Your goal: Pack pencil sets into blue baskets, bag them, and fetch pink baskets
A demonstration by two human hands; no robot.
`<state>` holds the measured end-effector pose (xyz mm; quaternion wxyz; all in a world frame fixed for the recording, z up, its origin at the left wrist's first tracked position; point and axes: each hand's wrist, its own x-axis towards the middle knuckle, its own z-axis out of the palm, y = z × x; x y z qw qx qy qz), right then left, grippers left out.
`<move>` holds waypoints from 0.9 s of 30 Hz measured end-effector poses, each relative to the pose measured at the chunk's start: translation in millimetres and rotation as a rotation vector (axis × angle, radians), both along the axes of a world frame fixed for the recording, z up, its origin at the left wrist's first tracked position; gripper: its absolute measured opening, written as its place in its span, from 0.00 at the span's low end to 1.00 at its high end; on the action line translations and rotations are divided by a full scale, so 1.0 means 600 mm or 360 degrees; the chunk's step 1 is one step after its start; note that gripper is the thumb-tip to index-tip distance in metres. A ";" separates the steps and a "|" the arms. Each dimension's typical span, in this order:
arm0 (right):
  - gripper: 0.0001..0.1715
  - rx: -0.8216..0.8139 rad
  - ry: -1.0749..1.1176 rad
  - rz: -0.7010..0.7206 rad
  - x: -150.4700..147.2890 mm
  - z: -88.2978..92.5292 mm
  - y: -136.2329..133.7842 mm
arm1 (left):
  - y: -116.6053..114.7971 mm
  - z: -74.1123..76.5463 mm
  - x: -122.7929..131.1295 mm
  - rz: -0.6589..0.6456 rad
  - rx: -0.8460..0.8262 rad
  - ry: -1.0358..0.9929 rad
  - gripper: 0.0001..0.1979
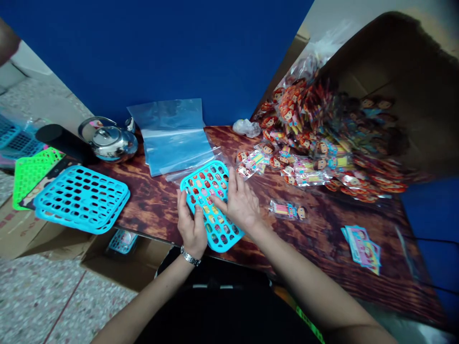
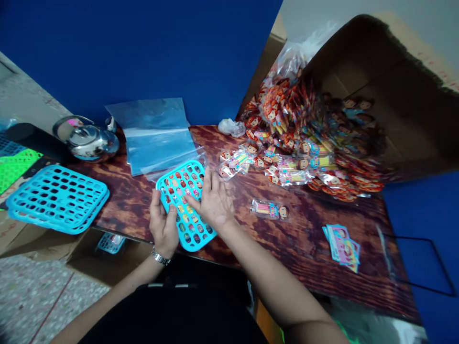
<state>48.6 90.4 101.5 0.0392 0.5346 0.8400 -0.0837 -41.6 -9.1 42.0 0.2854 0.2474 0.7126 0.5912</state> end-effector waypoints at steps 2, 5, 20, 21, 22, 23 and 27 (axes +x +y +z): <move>0.52 -0.0016 0.0019 -0.0008 -0.002 0.000 0.000 | -0.001 0.001 -0.001 0.0008 -0.0017 -0.0092 0.30; 0.50 -0.0021 0.0035 -0.0023 -0.003 0.001 -0.001 | -0.006 0.009 -0.001 -0.0051 -0.0019 -0.0083 0.29; 0.52 -0.0021 0.0006 -0.0059 0.002 0.000 0.002 | -0.047 -0.040 -0.104 -0.1482 0.0581 0.0854 0.52; 0.52 -0.0010 0.0007 -0.0068 0.003 0.000 0.002 | -0.045 -0.040 -0.114 -0.1536 0.0606 0.0870 0.50; 0.52 0.0000 0.0008 -0.0076 0.003 -0.001 0.002 | -0.043 -0.039 -0.119 -0.1540 0.0621 0.0881 0.47; 0.52 0.0005 0.0006 -0.0083 0.003 -0.001 0.001 | -0.041 -0.038 -0.122 -0.1505 0.0636 0.0892 0.45; 0.52 -0.0010 -0.0003 -0.0056 0.002 0.000 0.002 | -0.039 -0.033 -0.117 -0.1377 0.0658 0.0918 0.40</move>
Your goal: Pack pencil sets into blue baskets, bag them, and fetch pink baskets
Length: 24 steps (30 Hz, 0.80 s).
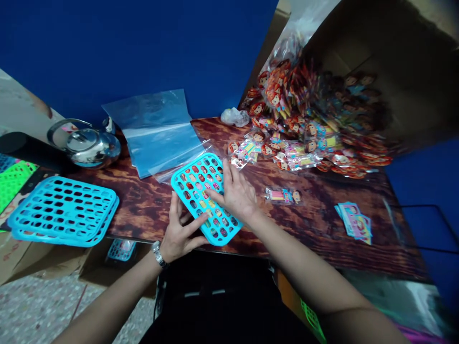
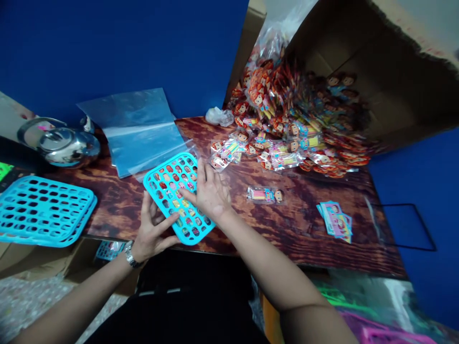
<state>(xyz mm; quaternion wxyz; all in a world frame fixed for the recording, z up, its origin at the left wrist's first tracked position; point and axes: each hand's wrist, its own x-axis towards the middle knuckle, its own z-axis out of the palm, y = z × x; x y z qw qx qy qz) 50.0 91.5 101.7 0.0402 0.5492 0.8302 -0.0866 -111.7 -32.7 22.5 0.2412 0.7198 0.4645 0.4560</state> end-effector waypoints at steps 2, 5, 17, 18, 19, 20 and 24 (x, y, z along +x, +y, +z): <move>0.52 0.0002 0.0002 0.0012 0.000 0.001 0.000 | -0.002 0.001 0.003 -0.0020 0.0024 0.0055 0.39; 0.52 0.0021 0.0013 -0.0007 0.000 0.002 0.000 | -0.003 -0.001 0.005 0.0063 0.0184 0.0195 0.37; 0.51 0.0037 -0.0020 -0.0002 -0.003 0.005 -0.005 | 0.014 -0.007 0.012 0.0274 0.0590 0.0393 0.31; 0.51 0.0046 -0.0025 -0.0001 -0.004 0.005 -0.005 | 0.015 -0.007 0.011 0.0279 0.0608 0.0397 0.30; 0.51 0.0054 -0.0031 0.0001 -0.004 0.004 -0.006 | 0.015 -0.007 0.011 0.0285 0.0625 0.0404 0.29; 0.51 0.0061 -0.0038 0.0006 -0.004 0.004 -0.007 | 0.016 -0.007 0.012 0.0294 0.0643 0.0409 0.28; 0.52 0.0100 -0.0068 0.0016 -0.004 0.003 -0.010 | 0.016 -0.015 0.026 0.0362 0.0670 0.0367 0.25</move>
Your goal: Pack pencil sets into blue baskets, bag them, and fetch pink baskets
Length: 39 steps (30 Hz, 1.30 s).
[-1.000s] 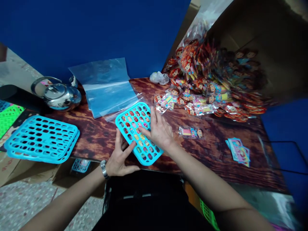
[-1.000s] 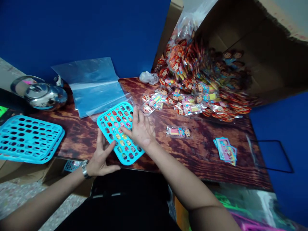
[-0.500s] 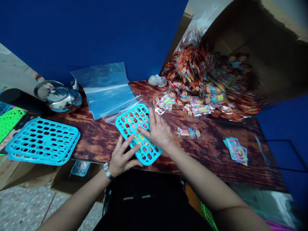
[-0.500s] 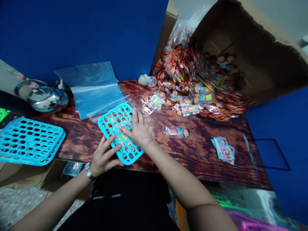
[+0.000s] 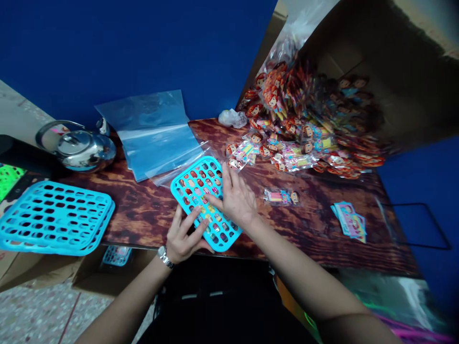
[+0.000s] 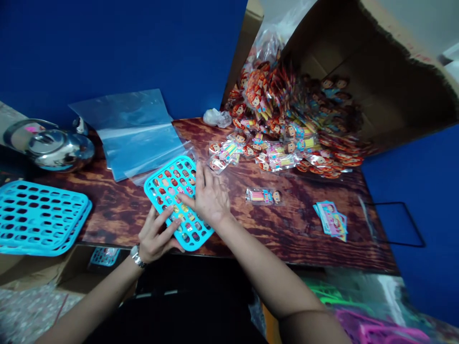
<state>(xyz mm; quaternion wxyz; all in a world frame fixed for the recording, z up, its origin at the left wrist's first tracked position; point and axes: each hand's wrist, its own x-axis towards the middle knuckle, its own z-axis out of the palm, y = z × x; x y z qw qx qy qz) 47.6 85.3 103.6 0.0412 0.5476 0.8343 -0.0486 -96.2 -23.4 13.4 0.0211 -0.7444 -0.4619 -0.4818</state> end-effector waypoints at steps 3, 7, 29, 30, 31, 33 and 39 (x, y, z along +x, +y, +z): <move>0.52 0.0032 -0.0019 0.0018 0.002 -0.002 -0.002 | -0.005 -0.012 0.012 0.0051 -0.0016 -0.0125 0.25; 0.53 0.0033 -0.0010 0.0012 0.004 -0.004 -0.003 | -0.020 -0.023 0.016 -0.0026 -0.0235 -0.0187 0.28; 0.55 0.0027 -0.0033 0.0075 0.008 0.000 -0.006 | -0.054 0.000 0.094 0.0095 -0.0761 -0.0821 0.33; 0.55 0.0030 -0.0029 0.0076 0.008 0.000 -0.006 | -0.054 -0.001 0.096 0.0104 -0.0765 -0.0814 0.33; 0.55 0.0036 -0.0021 0.0075 0.009 -0.001 -0.006 | -0.054 -0.002 0.098 0.0120 -0.0764 -0.0819 0.33; 0.54 0.0048 0.0006 0.0068 0.009 -0.004 -0.006 | -0.053 -0.003 0.101 0.0169 -0.0758 -0.0854 0.31; 0.51 -0.0032 0.0088 0.0042 0.002 -0.006 -0.002 | -0.048 -0.006 0.096 0.0199 -0.0713 -0.0711 0.32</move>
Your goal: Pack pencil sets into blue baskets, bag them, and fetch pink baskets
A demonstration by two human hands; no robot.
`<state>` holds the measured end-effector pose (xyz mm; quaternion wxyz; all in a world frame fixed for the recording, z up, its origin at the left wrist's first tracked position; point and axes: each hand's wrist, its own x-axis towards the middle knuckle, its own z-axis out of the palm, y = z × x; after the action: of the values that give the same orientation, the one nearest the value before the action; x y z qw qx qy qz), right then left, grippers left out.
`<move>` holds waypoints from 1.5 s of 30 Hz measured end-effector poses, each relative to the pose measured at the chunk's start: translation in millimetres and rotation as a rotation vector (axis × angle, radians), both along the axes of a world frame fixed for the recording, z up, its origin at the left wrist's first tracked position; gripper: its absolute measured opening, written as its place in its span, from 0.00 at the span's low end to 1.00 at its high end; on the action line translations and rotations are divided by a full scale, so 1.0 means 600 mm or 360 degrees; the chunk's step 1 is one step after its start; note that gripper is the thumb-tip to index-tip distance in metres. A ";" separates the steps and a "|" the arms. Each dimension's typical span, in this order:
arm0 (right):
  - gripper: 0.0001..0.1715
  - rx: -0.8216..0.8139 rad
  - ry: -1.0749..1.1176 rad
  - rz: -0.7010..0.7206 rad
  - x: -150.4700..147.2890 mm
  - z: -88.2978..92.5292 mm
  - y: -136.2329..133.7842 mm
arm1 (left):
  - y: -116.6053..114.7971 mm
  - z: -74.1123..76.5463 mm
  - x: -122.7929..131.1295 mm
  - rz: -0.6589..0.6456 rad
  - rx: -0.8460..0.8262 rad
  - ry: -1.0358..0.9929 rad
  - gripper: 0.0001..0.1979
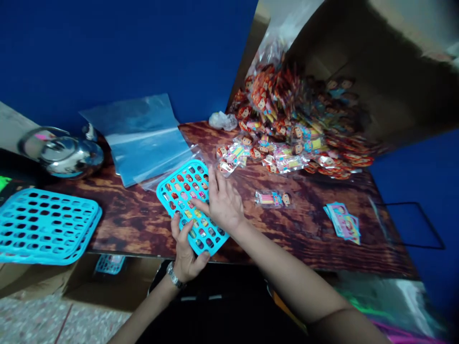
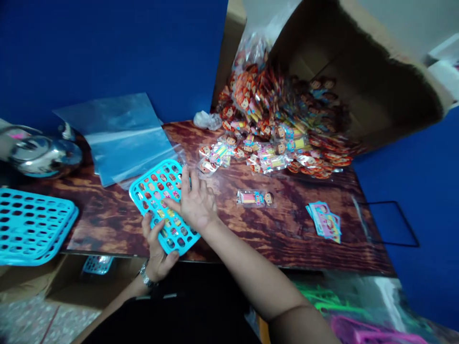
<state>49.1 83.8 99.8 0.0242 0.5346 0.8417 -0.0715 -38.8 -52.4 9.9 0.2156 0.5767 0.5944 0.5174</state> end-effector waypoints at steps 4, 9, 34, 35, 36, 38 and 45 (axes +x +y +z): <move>0.51 -0.0043 0.0050 -0.0042 -0.005 0.002 0.003 | -0.003 0.011 -0.019 -0.0042 -0.0145 0.0204 0.33; 0.51 -0.0170 0.0120 -0.0067 -0.009 0.010 0.005 | -0.013 0.059 -0.046 -0.0045 -0.0247 0.0556 0.29; 0.36 -0.0503 0.0494 -0.0068 0.005 0.018 0.020 | 0.139 0.119 0.007 0.0086 -0.0581 0.0514 0.30; 0.38 -0.0569 0.0624 -0.0024 0.013 0.019 0.025 | 0.138 0.119 0.005 0.0094 -0.0606 0.0488 0.30; 0.41 -0.0653 0.0787 0.0026 0.021 0.019 0.032 | 0.137 0.120 0.003 0.0106 -0.0623 0.0477 0.30; 0.43 -0.0881 0.1176 0.0072 0.039 0.013 0.049 | 0.135 0.122 0.002 0.0125 -0.0646 0.0515 0.30; 0.24 -0.1429 0.1954 -0.0068 0.072 -0.025 0.104 | 0.136 0.121 0.006 0.0137 -0.0601 0.0882 0.33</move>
<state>92.5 146.1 84.7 -0.2347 0.3539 0.5836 -0.6921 -35.0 29.0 82.3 0.1268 0.6197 0.7395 0.2304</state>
